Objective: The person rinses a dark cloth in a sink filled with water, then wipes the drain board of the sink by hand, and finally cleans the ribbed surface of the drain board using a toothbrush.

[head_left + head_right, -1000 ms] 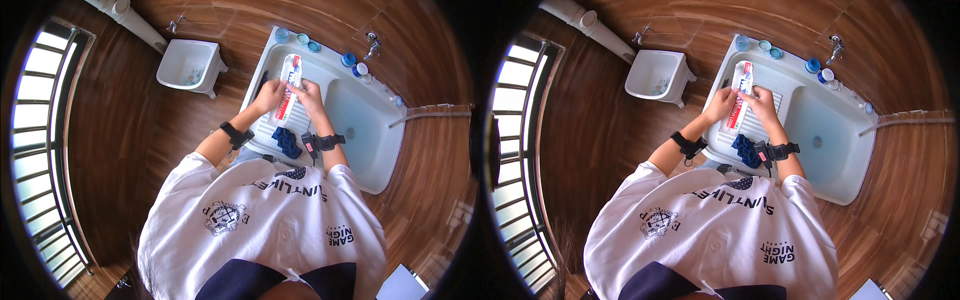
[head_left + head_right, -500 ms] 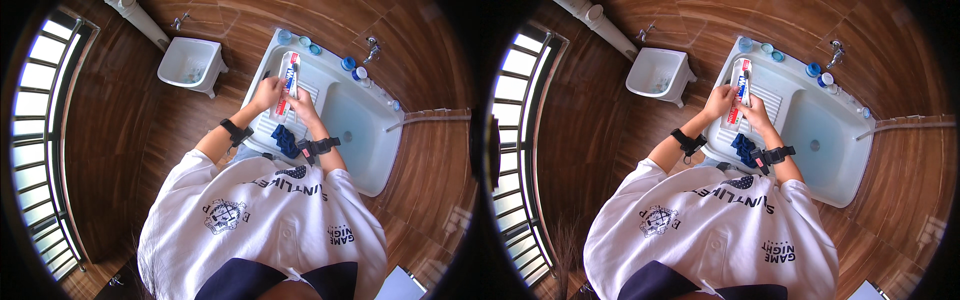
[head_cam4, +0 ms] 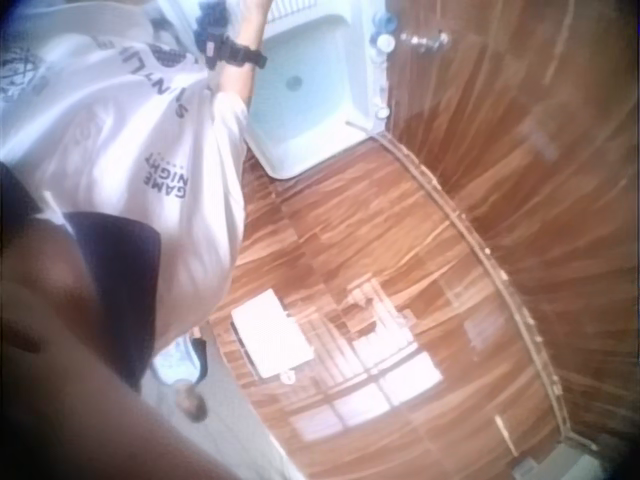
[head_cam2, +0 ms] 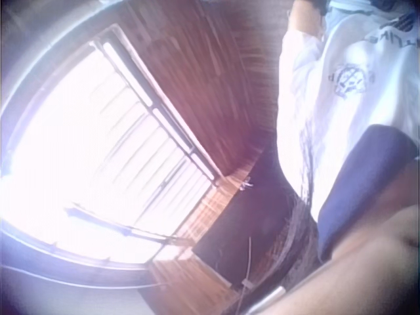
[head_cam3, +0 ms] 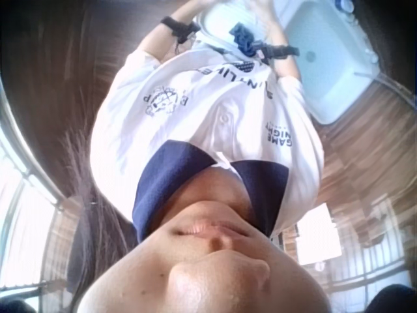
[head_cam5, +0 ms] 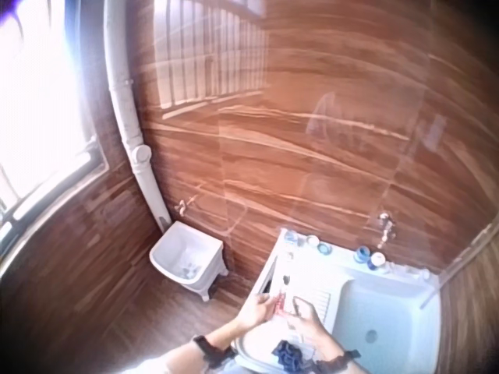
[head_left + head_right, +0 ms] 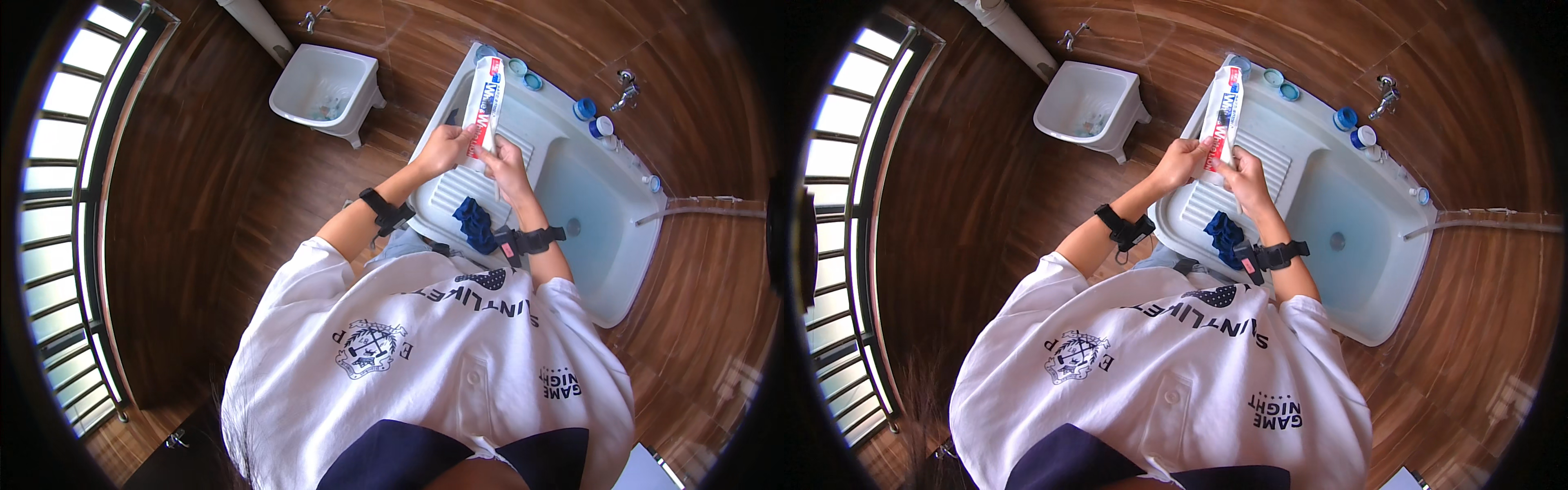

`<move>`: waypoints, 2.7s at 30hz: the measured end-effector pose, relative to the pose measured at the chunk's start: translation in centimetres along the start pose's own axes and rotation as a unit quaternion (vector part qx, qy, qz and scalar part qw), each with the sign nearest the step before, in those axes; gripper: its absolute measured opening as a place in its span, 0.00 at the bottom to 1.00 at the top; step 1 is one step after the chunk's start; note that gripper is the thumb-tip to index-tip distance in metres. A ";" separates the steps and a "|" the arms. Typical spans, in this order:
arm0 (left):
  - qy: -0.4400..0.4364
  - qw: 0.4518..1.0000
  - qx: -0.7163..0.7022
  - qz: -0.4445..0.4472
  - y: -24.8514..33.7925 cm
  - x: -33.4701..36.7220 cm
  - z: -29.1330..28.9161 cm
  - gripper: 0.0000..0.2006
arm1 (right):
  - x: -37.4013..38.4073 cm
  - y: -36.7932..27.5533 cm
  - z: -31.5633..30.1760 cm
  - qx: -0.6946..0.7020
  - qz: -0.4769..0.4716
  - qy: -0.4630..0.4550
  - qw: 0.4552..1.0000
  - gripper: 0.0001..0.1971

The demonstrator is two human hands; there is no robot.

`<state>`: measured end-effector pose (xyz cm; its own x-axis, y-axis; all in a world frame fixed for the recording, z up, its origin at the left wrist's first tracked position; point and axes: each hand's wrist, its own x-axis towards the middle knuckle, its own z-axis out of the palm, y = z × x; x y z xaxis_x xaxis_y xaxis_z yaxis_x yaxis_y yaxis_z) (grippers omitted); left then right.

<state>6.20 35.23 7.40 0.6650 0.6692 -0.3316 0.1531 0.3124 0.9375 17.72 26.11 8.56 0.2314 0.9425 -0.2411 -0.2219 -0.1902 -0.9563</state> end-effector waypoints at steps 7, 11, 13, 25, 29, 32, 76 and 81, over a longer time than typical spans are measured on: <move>-0.071 0.996 -0.055 0.025 -0.6 0.6 -1.2 0.16 | 1.0 -1.2 0.7 0.054 -0.013 0.065 0.996 0.06; -0.068 0.988 -0.128 0.048 -0.7 0.0 -1.1 0.15 | 1.4 -1.2 0.2 0.042 0.018 0.011 0.999 0.09; -0.071 0.990 -0.105 0.058 -0.3 -0.6 -1.1 0.15 | 1.1 -1.5 0.4 0.020 0.026 -0.003 0.999 0.08; -0.056 0.995 0.072 0.046 0.0 -0.2 -1.3 0.19 | 1.1 -0.3 -0.4 0.086 0.037 -0.003 0.996 0.07; -0.068 0.992 0.087 0.063 -0.4 -0.7 -0.2 0.20 | 0.2 -0.5 -0.2 0.074 0.062 0.072 0.993 0.11; -0.079 0.987 0.098 0.096 -0.2 -0.1 -0.1 0.19 | 0.2 -0.7 0.1 0.067 0.032 0.087 0.993 0.10; 0.316 0.935 -0.157 0.033 -5.1 -15.9 -11.8 0.17 | 4.6 5.0 18.6 -0.106 -0.079 -0.313 0.940 0.09; 0.328 0.934 -0.136 0.031 -6.6 -16.5 -12.5 0.18 | 5.4 6.6 19.3 -0.038 0.004 -0.318 0.947 0.08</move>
<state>-14.90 30.53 5.38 0.0621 0.9332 -0.3540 -0.1215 0.3591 0.9253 -0.82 35.21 4.13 -0.3934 0.9111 -0.1232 -0.1459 -0.1942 -0.9701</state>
